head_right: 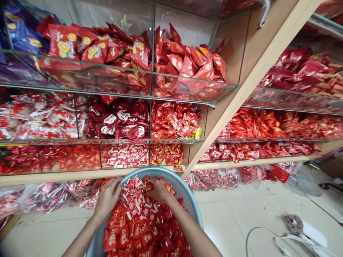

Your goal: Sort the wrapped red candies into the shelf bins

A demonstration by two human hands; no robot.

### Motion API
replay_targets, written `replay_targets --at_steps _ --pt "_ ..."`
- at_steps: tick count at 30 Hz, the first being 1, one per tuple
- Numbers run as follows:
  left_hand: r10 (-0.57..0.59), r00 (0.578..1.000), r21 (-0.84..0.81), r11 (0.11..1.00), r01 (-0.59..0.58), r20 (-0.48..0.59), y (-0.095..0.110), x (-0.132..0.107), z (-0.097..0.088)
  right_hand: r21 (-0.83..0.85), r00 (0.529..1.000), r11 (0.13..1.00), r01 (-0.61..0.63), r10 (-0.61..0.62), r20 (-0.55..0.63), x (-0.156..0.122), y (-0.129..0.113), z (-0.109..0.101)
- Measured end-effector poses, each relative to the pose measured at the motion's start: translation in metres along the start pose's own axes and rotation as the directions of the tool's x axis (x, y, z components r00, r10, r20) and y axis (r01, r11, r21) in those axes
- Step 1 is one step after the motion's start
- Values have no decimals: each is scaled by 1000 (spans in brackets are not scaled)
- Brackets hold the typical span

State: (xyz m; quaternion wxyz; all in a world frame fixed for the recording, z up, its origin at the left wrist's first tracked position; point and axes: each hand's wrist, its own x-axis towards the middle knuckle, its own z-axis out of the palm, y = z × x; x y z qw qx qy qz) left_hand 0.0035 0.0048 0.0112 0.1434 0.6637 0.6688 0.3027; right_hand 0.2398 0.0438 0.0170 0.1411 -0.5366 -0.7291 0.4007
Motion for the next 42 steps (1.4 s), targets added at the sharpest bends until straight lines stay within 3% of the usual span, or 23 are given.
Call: replay_targets --at_steps 3,6,15,19,27,31,35,42 --pt "-1 1000 2 1000 1 1 1 0 0 -144 1000 990 -12 10 -16 2 0 3" --pt "-8 1000 -4 1000 8 3 1 0 -1 -229 994 973 -19 -7 -113 4 4 5" --pt "-18 1000 -13 1000 19 7 -1 0 1 32 933 998 61 -45 -356 12 14 -23" --pt "-28 1000 -16 999 28 8 0 0 1 15 913 996 91 -77 -401 14 19 -33" --pt "-22 1000 -20 1000 22 4 -2 -1 2 -238 923 961 -138 37 -384 9 13 -12" --pt "-1 1000 -21 1000 1 -18 -5 0 3 -327 905 927 -186 31 -425 10 1 -7" --pt "6 1000 -16 1000 -6 -25 -7 0 4 -314 873 941 -130 -41 -486 18 -7 -24" --pt "14 1000 -23 1000 -14 -24 -8 0 5 -199 908 978 -56 -33 -418 41 -13 -65"
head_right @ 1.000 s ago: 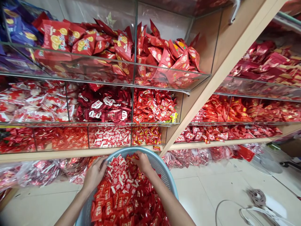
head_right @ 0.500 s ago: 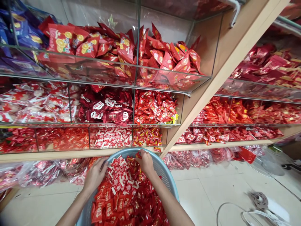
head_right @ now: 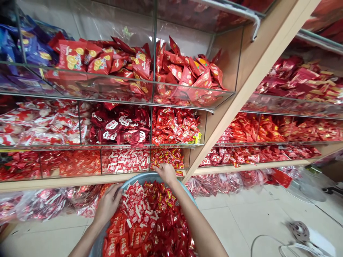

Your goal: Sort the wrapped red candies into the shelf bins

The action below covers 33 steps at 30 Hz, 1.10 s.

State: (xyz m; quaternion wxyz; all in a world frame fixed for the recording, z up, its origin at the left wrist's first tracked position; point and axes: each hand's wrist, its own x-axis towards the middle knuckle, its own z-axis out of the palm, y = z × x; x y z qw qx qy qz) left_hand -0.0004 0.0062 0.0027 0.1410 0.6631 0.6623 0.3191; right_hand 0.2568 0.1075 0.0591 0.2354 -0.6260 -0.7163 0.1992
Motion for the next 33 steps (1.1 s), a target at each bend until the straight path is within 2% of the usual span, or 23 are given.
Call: replay_targets --at_steps 2,4,7,9,12,17,19,22,25,29,33 --pt "-4 1000 -2 1000 4 -5 0 0 0 3 1000 1000 -25 25 -10 11 -1 -1" --pt "-19 1000 -4 1000 19 -1 1 0 0 -56 994 992 -112 113 3 22 -3 0" --pt "-22 1000 -15 1000 22 12 1 0 -1 -166 956 957 -238 261 133 36 -8 0" --pt "-16 1000 -20 1000 17 20 1 0 -1 -210 923 939 -272 316 218 41 -12 0" --pt "-16 1000 -22 1000 17 27 2 0 -1 -229 906 933 -277 333 260 45 -17 0" --pt "-8 1000 -30 1000 8 27 2 1 -2 -252 921 931 -264 321 220 40 -15 -6" --pt "-12 999 -31 999 13 32 2 2 -2 -242 951 945 -220 263 164 32 -8 -14" --pt "-17 999 -30 999 17 27 2 2 -2 -149 995 986 -80 88 49 8 9 -27" --pt "-8 1000 -30 1000 9 13 2 2 -1 -43 999 999 34 -35 -27 -24 26 -31" --pt "-9 1000 -29 1000 9 13 2 1 -2 4 999 999 43 -43 -26 -64 41 -19" --pt "-1 1000 -37 999 2 24 2 1 -2 -21 1000 999 26 -26 13 -83 49 3"
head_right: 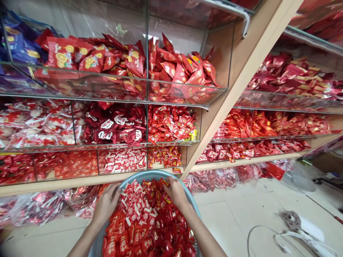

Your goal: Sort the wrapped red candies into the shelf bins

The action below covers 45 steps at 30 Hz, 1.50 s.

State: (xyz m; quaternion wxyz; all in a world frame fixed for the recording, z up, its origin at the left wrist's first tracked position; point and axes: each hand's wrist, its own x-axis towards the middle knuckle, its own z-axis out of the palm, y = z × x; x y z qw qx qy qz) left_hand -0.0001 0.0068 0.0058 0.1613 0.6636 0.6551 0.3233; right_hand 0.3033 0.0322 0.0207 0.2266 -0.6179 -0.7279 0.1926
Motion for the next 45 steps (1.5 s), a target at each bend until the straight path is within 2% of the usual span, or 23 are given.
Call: replay_targets --at_steps 4,7,10,12,14,17,19,22,24,27,38,42,45 --pt "-15 1000 8 1000 15 -2 0 0 0 -87 1000 996 16 -16 -1 -1 3 14" --pt "-14 1000 13 1000 14 -9 1 0 -1 -103 1000 995 -1 1 6 5 -1 11" --pt "-1 1000 11 1000 2 -18 1 0 -1 -64 999 998 -19 17 -35 18 -9 -5" --pt "1 1000 13 1000 -1 -22 1 0 0 -65 995 998 -14 7 -103 32 -13 -20" --pt "2 1000 16 1000 -2 -22 0 0 0 -127 981 991 -28 3 -196 51 -15 -34" --pt "3 1000 20 1000 -2 -26 -1 0 1 -261 960 951 -162 91 -266 83 -14 -45" --pt "-1 1000 19 1000 1 -24 -1 0 1 -306 953 916 -260 191 -237 106 -12 -44" --pt "-5 1000 15 1000 5 -17 -1 -1 0 -314 950 896 -313 292 -114 133 -7 -36" --pt "-2 1000 15 1000 2 -19 -1 -1 0 -312 940 889 -336 339 -47 144 -4 -30" --pt "1 1000 19 1000 0 -18 0 -1 0 -314 931 879 -358 361 -49 149 1 -24" --pt "11 1000 38 999 -10 -25 1 0 -1 -341 980 920 -193 197 -23 125 8 -17" --pt "3 1000 39 999 -2 -13 0 0 0 -304 997 951 -59 74 38 122 3 -15" --pt "-4 1000 38 999 5 -15 0 0 1 -207 996 978 36 -17 89 122 -3 -7"
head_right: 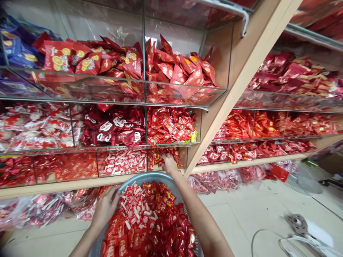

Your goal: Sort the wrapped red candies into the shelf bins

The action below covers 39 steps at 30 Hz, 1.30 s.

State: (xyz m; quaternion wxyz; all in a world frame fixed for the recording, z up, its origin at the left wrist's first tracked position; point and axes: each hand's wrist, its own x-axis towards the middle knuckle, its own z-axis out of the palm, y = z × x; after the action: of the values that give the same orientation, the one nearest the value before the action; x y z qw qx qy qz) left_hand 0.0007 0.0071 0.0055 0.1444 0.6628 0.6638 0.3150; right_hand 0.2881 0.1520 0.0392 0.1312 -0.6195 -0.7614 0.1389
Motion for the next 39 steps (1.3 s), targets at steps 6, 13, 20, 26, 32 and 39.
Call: replay_targets --at_steps 6,13,20,26,32,39 --pt "1 1000 4 1000 -1 -12 0 0 0 236 994 965 113 -113 -14 11 -6 20" --pt "-6 1000 -4 1000 6 -9 -2 0 1 326 991 936 134 -117 -70 15 6 18" --pt "-2 1000 -9 1000 2 -8 0 0 0 350 994 931 103 -81 -78 16 17 6" --pt "-5 1000 -10 1000 5 3 -1 1 0 313 978 949 -37 99 -184 19 16 -4" --pt "-15 1000 4 1000 15 0 -3 0 0 229 961 960 -162 206 -187 22 10 -10" --pt "5 1000 -6 1000 -5 -15 -1 0 0 216 938 954 -208 257 -234 17 6 -21"
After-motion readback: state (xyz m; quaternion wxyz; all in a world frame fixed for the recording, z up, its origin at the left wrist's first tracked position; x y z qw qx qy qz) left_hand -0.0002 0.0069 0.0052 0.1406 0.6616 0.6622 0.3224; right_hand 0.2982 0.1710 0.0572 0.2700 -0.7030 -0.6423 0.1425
